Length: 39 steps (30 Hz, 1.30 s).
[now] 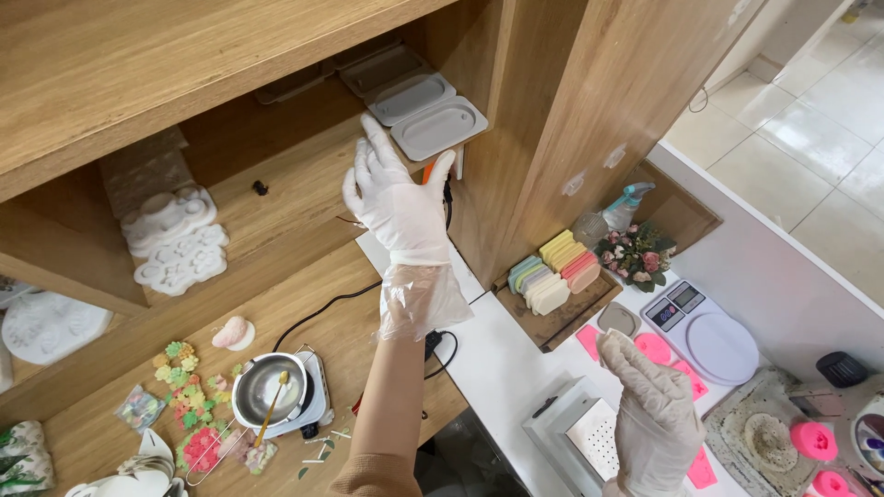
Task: The person wipes a metal candle mold with a tissue, then uses a heat gun to warm the mold and wipes it again, repeating the heating and wiping over the mold surface. They briefly place a mold into a wooden shelf compartment and continue heating and wiping the mold on the worktable.
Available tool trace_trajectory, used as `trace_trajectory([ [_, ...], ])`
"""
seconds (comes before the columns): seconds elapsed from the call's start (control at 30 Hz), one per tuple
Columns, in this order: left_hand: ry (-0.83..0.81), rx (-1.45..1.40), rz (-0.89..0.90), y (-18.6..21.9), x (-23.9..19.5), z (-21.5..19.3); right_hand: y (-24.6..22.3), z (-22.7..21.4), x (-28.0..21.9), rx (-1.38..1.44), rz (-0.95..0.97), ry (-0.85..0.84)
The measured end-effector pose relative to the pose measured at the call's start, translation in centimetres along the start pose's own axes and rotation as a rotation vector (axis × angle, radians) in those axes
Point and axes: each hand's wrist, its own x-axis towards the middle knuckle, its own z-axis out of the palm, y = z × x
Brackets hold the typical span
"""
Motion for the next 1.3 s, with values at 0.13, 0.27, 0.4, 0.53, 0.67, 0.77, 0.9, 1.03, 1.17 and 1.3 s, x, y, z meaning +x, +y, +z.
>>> trace_trajectory([
  [0.13,-0.014,-0.021,0.011,-0.6,0.0,0.3,-1.3,1.3,0.1,-0.451,-0.056,0.060],
  [0.27,-0.069,0.062,0.050,0.0,1.4,-1.0,0.9,-1.5,-1.1,0.219,0.121,0.056],
  [0.4,-0.249,0.153,0.046,0.0,2.2,-1.0,0.9,-2.3,-1.3,0.198,0.135,0.022],
  [0.53,-0.255,0.218,0.062,-0.1,2.4,-0.6,1.4,-2.8,-1.9,0.328,0.244,0.059],
  [0.67,-0.216,0.206,0.067,-0.3,2.0,0.0,1.7,-2.9,-2.5,0.326,0.217,0.065],
  [0.77,-0.152,0.182,0.099,-0.7,1.7,0.8,1.6,-2.8,-2.7,0.270,0.181,0.060],
  [0.9,-0.050,0.115,0.128,-1.1,1.2,1.7,1.3,-2.4,-2.9,0.268,0.132,0.052],
  [1.03,-0.002,0.080,0.098,-0.5,1.1,1.1,1.1,-2.3,-3.1,0.192,0.013,-0.014],
  [1.17,0.027,0.059,0.090,-0.6,0.7,1.5,1.1,-2.5,-3.2,0.170,0.022,0.008],
  [1.3,0.045,0.018,0.100,-0.7,0.5,1.8,0.6,-2.1,-3.0,-0.017,-0.067,0.004],
])
